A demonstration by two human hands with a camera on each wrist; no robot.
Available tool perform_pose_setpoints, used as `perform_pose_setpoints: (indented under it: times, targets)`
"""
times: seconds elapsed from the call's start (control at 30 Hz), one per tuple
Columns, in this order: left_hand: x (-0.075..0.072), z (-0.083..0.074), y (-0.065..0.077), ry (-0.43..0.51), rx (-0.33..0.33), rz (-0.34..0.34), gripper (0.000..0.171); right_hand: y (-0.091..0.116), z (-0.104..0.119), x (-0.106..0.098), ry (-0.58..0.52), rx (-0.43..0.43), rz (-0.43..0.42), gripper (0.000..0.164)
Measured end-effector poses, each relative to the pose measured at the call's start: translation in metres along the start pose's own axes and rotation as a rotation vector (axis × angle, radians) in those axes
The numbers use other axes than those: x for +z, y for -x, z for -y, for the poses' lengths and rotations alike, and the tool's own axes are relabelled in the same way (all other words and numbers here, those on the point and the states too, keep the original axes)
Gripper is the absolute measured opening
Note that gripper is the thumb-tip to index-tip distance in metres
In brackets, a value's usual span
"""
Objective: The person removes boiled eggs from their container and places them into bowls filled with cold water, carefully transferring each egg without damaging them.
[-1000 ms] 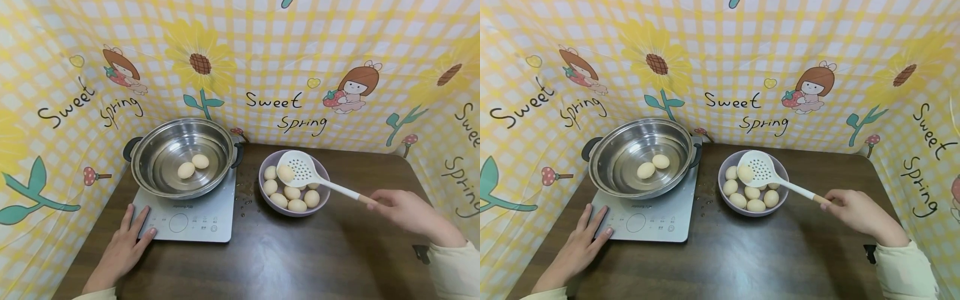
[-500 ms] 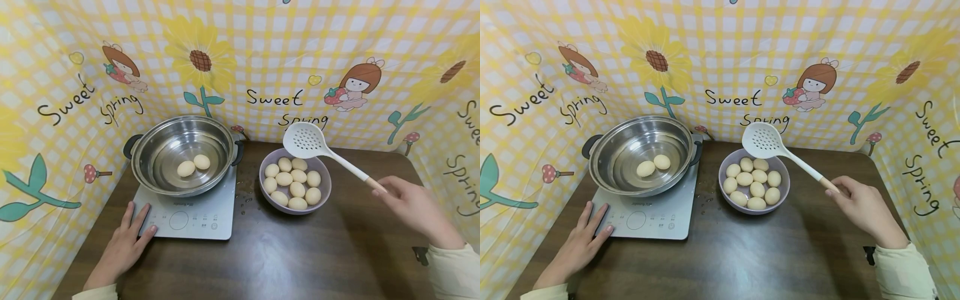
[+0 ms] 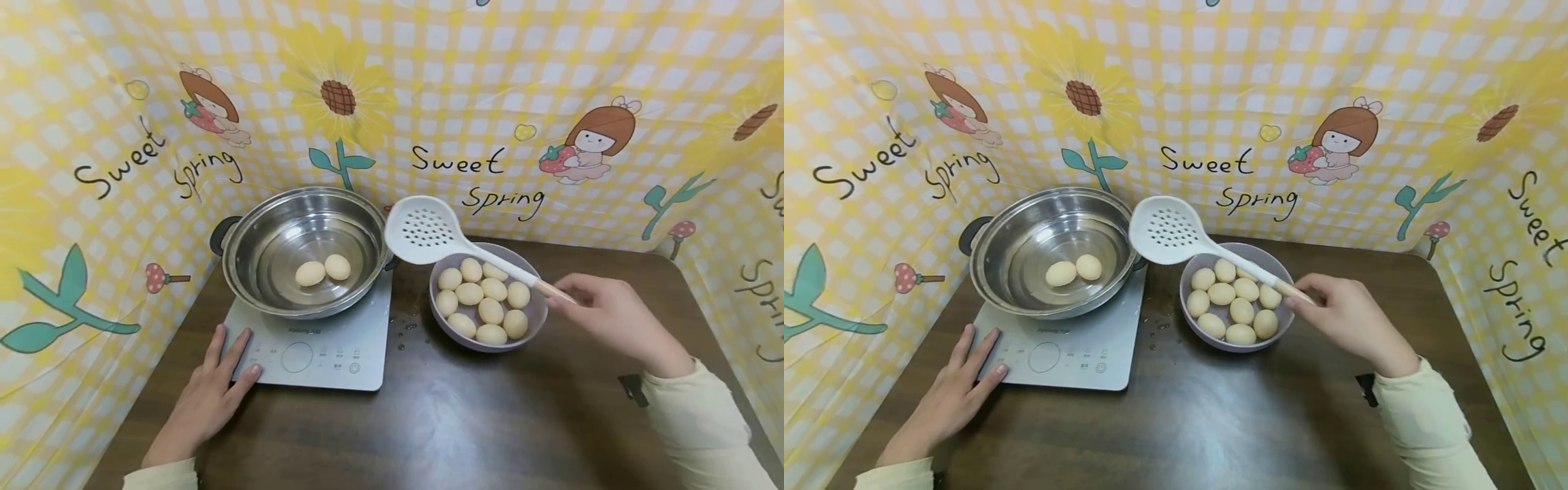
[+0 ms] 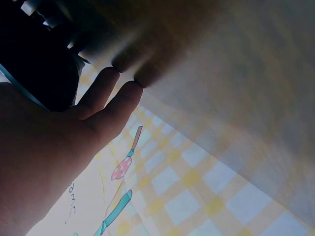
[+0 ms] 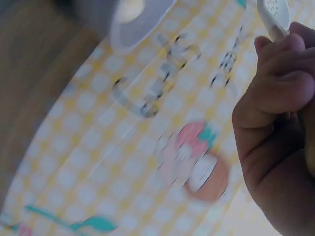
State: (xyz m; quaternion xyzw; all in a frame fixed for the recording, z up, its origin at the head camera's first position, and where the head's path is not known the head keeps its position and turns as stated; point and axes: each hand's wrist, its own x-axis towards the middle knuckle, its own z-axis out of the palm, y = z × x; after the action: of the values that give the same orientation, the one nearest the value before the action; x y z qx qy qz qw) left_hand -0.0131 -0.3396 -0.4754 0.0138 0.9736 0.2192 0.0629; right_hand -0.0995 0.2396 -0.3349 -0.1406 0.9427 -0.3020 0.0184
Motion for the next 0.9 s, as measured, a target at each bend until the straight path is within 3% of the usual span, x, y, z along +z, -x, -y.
perform_pose_setpoints:
  times: [0.17, 0.3, 0.57, 0.67, 0.9]
  targets:
    - [0.000, 0.000, 0.000, -0.001, -0.002, -0.001, 0.071, -0.028, 0.033, 0.020, 0.027, -0.100, -0.015, 0.012]
    - [0.000, -0.001, 0.001, 0.001, -0.007, -0.006, 0.071, -0.047, 0.053, 0.036, 0.085, -0.230, -0.071, 0.017]
    - [0.000, -0.002, 0.002, 0.006, -0.012, -0.020, 0.071, -0.066, 0.071, 0.066, 0.270, -0.461, -0.131, 0.025]
    - [0.001, -0.003, 0.001, 0.004, -0.015, -0.016, 0.071, -0.067, 0.071, 0.072, 0.292, -0.483, -0.125, 0.027]
    - [0.000, -0.002, 0.002, 0.014, -0.027, -0.012, 0.072, -0.068, 0.071, 0.072, 0.205, -0.415, -0.058, 0.020]
